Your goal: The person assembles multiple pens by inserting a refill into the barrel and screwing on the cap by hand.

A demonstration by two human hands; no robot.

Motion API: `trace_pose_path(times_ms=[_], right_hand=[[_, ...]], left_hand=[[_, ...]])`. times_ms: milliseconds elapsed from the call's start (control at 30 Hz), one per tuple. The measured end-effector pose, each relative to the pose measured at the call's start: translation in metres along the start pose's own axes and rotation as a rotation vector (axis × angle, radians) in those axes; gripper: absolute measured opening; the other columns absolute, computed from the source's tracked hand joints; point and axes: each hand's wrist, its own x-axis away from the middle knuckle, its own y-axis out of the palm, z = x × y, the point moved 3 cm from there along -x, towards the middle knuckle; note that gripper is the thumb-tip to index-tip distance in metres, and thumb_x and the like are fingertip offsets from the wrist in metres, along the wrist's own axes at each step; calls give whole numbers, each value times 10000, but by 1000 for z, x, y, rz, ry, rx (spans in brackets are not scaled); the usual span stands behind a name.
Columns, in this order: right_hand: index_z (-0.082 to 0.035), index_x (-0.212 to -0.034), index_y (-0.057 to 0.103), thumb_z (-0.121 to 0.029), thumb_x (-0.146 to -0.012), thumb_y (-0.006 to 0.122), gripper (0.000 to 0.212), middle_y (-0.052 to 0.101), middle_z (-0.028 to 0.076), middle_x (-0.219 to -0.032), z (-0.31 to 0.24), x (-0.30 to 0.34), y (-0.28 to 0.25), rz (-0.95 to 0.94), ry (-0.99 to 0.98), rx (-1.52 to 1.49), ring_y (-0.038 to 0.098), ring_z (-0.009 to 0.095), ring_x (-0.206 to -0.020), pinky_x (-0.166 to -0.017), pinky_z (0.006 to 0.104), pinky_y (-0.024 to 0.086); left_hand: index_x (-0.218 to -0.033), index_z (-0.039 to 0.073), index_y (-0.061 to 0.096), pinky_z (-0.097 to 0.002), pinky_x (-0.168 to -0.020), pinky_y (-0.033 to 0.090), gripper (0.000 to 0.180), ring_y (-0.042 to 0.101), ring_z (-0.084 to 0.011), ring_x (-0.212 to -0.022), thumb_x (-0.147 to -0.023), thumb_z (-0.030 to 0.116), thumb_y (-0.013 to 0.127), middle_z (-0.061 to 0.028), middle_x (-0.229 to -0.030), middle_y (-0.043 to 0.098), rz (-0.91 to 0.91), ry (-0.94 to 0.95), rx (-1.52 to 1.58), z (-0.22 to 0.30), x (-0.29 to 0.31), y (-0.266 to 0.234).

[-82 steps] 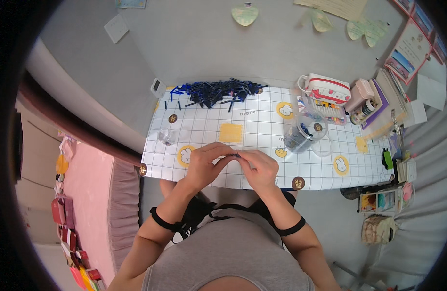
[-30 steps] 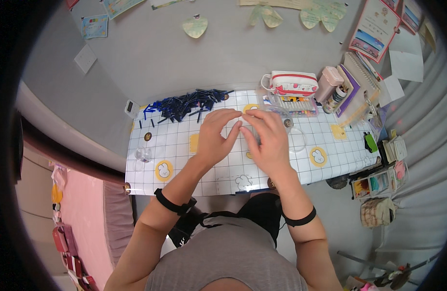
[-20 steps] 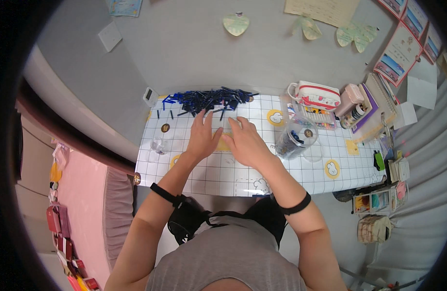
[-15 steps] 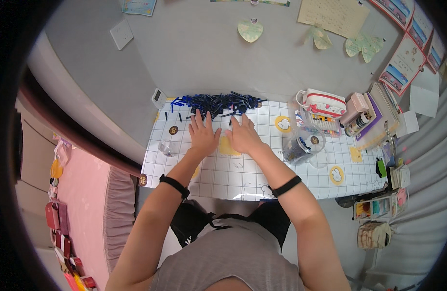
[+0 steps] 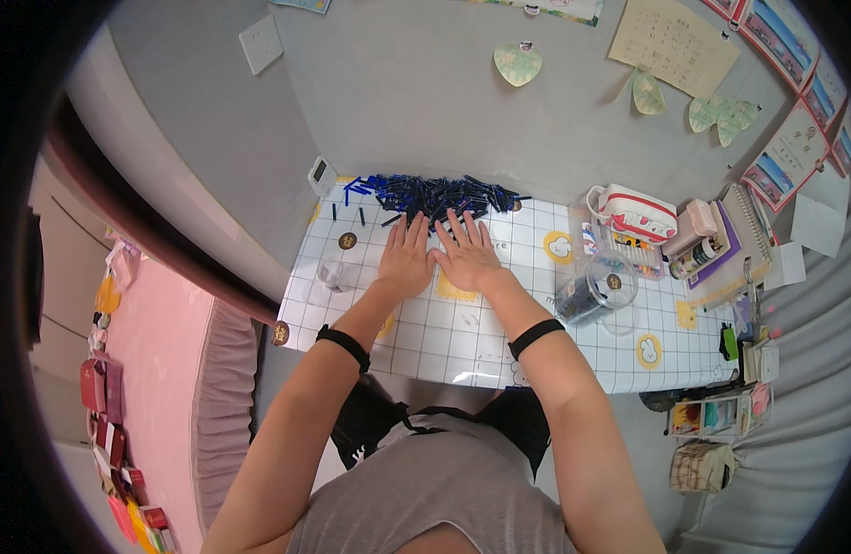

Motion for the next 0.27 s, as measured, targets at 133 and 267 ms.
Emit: trace_pose_path(times_ms=[133,267], right_hand=[[-172,-1791,155,-560,-1174,281,739,40,109,-1871,0,13,4,-13,-51,51,-12,345,-1721,-1384,524,21],[-165,-1790,149,-573,-1172,282,752,41,116,-1869,3,29,11,-6,-74,45,-10,343,-1721,-1384,525,22]], left_hand=[[-1703,-27,305,-518,-1368,175,727,240,-439,-1657,-1107,343,495,-201,-1789,298,23,82,16,3,13,1],[-1707,-29,290,-520,-1368,178,738,239,-436,-1658,-1108,347,500,-203,-1794,284,-14,118,10,12,26,5]])
